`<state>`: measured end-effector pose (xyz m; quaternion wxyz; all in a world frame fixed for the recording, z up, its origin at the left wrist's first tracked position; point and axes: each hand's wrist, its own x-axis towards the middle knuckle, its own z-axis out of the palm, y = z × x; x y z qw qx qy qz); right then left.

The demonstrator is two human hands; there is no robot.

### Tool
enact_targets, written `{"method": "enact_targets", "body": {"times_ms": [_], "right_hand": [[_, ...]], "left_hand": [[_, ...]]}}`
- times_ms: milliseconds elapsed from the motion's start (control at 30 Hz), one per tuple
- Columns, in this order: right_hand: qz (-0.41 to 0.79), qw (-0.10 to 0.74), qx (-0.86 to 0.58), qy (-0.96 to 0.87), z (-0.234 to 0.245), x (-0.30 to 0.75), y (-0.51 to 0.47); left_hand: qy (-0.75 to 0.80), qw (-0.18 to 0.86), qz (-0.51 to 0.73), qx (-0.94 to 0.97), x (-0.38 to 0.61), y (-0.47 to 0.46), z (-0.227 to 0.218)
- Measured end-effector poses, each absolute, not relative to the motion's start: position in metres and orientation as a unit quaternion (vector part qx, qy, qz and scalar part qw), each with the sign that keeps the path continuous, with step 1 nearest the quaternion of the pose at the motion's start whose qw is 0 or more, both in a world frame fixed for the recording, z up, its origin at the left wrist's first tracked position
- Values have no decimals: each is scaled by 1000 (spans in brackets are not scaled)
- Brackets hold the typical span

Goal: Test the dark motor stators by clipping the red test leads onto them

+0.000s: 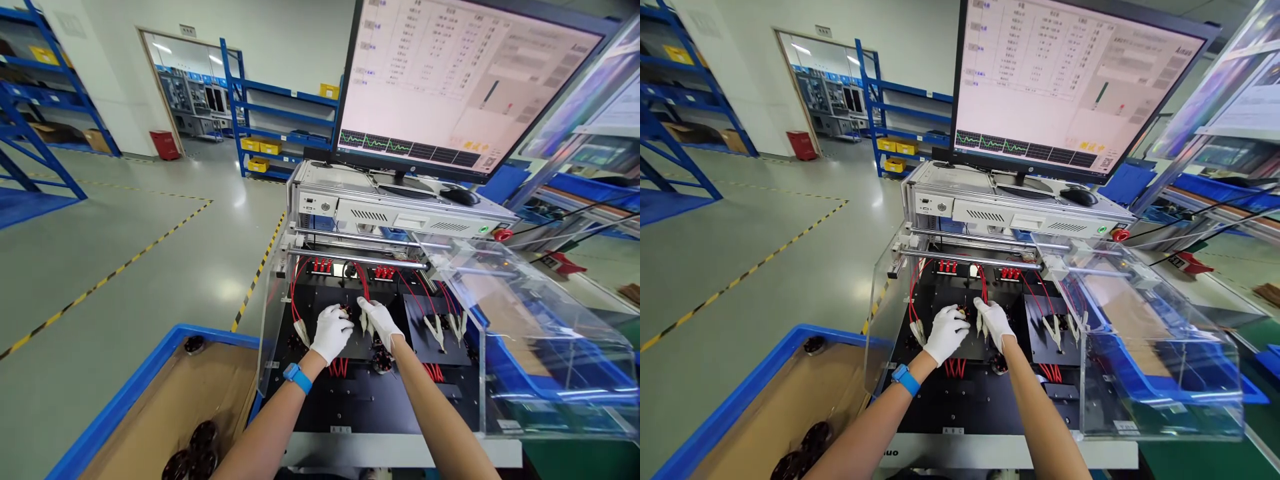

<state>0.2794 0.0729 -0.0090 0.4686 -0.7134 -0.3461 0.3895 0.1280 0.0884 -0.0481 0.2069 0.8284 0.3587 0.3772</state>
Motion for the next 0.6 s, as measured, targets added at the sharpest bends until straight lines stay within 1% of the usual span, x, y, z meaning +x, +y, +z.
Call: {"method": "enact_targets", "body": {"times_ms": [67, 333, 600], "right_hand": [[410, 488, -698, -327, -11, 273, 75], [351, 510, -725, -302, -12, 268, 75], [341, 513, -727, -304, -12, 267, 76]], "left_hand": [[365, 200, 380, 826, 129, 88, -48], [367, 204, 386, 821, 131, 87, -49], [366, 213, 391, 818, 131, 86, -45]]}}
